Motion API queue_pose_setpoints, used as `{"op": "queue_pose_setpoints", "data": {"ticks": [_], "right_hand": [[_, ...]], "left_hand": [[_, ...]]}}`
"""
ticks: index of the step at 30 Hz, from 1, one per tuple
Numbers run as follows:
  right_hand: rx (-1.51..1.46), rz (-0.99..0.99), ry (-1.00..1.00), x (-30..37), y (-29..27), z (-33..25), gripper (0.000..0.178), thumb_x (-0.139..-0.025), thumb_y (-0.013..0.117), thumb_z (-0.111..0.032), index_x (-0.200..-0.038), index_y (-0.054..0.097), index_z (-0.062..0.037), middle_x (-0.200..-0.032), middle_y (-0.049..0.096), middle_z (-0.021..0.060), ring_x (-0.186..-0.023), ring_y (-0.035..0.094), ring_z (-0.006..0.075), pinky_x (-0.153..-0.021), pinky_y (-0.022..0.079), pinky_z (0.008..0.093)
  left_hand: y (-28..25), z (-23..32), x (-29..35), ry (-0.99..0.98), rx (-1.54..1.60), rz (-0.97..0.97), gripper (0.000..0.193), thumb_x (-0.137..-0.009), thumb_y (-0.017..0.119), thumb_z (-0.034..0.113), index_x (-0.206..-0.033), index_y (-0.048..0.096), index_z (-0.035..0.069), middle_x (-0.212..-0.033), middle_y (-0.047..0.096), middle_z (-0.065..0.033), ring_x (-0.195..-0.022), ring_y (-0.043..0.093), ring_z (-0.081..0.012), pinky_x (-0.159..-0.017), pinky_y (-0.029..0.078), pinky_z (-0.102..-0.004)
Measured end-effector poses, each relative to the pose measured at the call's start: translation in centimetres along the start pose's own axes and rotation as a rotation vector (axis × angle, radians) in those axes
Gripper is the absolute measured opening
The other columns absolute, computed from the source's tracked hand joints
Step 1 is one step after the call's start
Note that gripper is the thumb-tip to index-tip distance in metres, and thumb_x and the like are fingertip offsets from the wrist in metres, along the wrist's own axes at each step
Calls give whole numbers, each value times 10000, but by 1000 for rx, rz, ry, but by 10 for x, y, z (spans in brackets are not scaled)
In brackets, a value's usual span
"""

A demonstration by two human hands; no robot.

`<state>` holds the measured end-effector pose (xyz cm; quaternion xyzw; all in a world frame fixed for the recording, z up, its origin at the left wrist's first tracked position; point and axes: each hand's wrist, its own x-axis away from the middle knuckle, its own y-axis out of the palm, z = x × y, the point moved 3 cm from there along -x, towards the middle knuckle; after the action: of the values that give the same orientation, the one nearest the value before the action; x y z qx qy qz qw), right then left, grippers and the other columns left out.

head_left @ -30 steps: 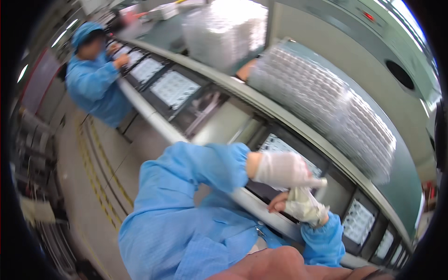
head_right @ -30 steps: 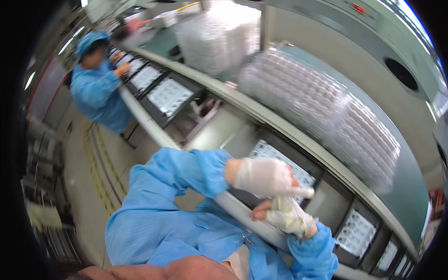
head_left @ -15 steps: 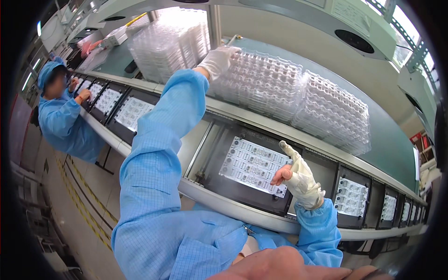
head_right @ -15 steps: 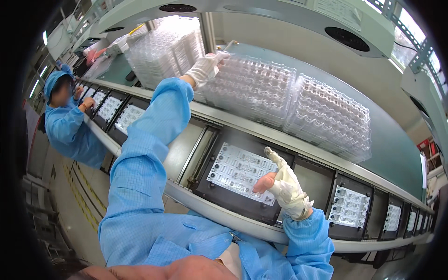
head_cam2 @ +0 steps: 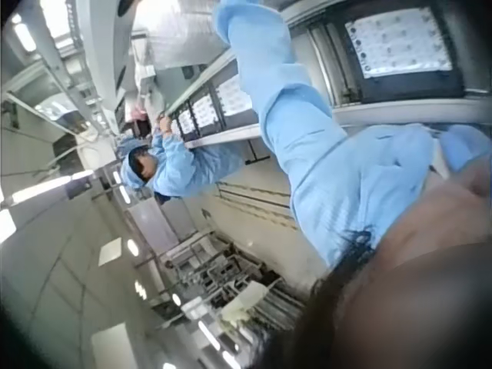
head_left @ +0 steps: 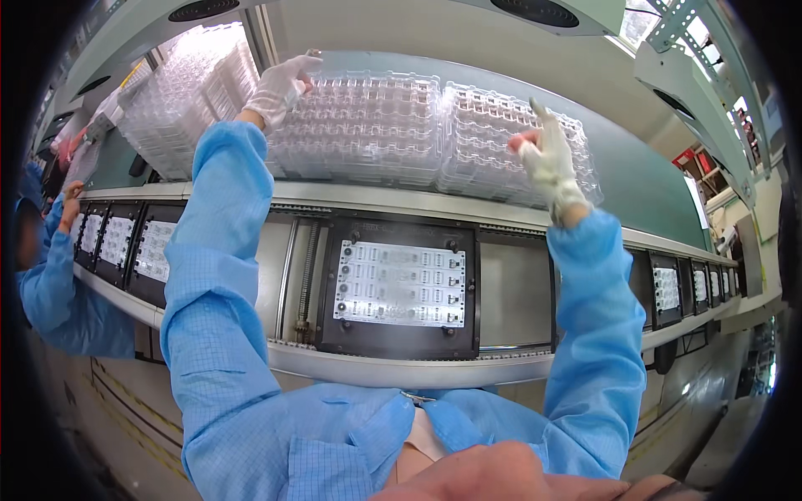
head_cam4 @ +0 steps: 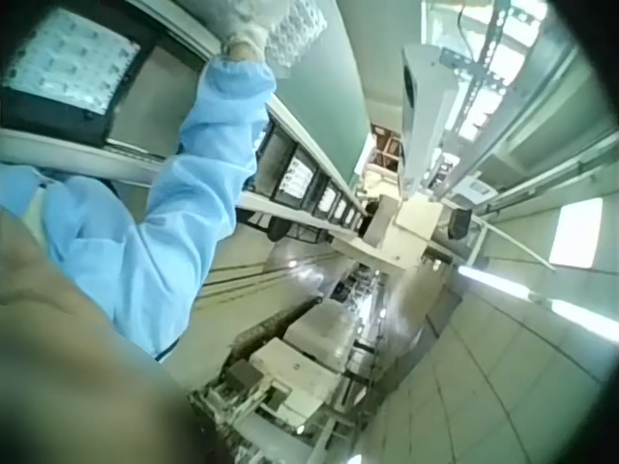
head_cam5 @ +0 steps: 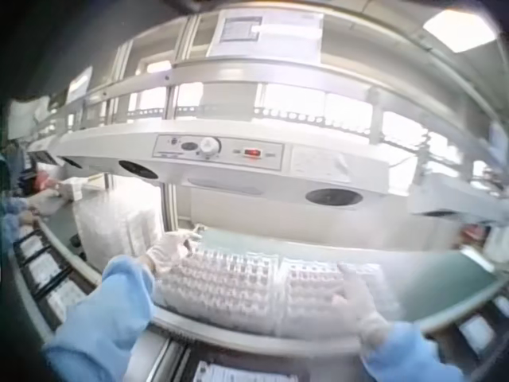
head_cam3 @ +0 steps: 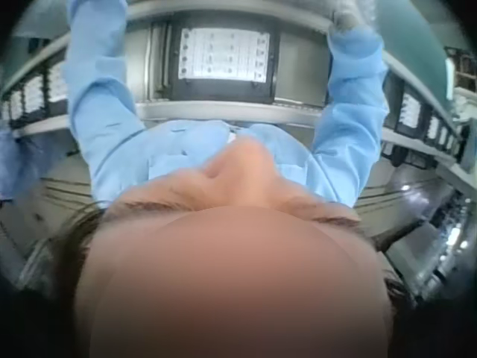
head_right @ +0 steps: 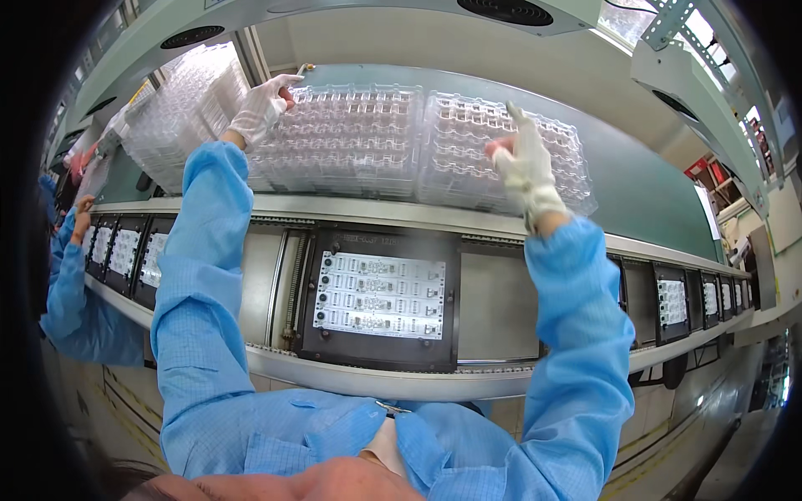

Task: Inspecting and placing components on printed circuit boards on a moving assembly line.

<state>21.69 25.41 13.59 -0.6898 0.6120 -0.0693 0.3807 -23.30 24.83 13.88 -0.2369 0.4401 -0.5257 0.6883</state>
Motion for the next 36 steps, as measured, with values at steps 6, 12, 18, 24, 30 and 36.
{"op": "queue_pose_setpoints", "data": {"ticks": [6, 12, 18, 24, 30, 36], "right_hand": [[610, -87, -219, -73, 51, 48, 603, -888, 578, -39, -1461, 500, -210, -966, 678, 107, -815, 658, 245, -807, 538, 366], [823, -226, -45, -101, 42, 35, 574, -905, 613, -130, -1458, 501, -235, -1046, 693, 140, -923, 685, 300, -907, 542, 429], [629, 44, -256, -76, 33, 12, 610, -898, 613, -103, -1474, 484, -258, -950, 727, 86, -907, 694, 264, -892, 564, 383], [331, 143, -520, 27, 37, -34, 649, -847, 608, 8, -1455, 501, -193, -894, 706, 69, -872, 700, 219, -811, 564, 394], [-18, 13, -493, 102, 35, -22, 698, -774, 611, 83, -1439, 524, -113, -854, 675, 94, -843, 679, 218, -814, 540, 349], [-44, 0, -317, 130, 37, -7, 680, -802, 646, 72, -1443, 527, -123, -845, 677, 62, -798, 656, 162, -767, 530, 312]], "left_hand": [[5, 78, 95, 239, 66, -42, 523, -855, 609, -65, -1336, 624, 141, -883, 664, -48, -782, 631, -129, -730, 544, -276], [32, 118, 192, 354, 203, -204, 502, -812, 615, -86, -1274, 640, 109, -861, 672, -88, -800, 664, -230, -776, 557, -341], [82, 114, 214, 508, 54, -192, 449, -785, 674, -37, -1219, 651, 74, -852, 677, -60, -802, 653, -240, -795, 545, -350], [95, 113, 214, 591, -7, -187, 411, -786, 659, -32, -1187, 646, 57, -805, 661, -57, -764, 646, -256, -804, 531, -365], [99, 123, 211, 658, -194, -229, 399, -795, 645, -47, -1178, 648, 63, -817, 685, -81, -770, 659, -262, -786, 530, -376], [101, 111, 197, 540, -11, -360, 362, -810, 681, 33, -1165, 666, 100, -826, 704, -99, -790, 659, -306, -785, 522, -403]]}}
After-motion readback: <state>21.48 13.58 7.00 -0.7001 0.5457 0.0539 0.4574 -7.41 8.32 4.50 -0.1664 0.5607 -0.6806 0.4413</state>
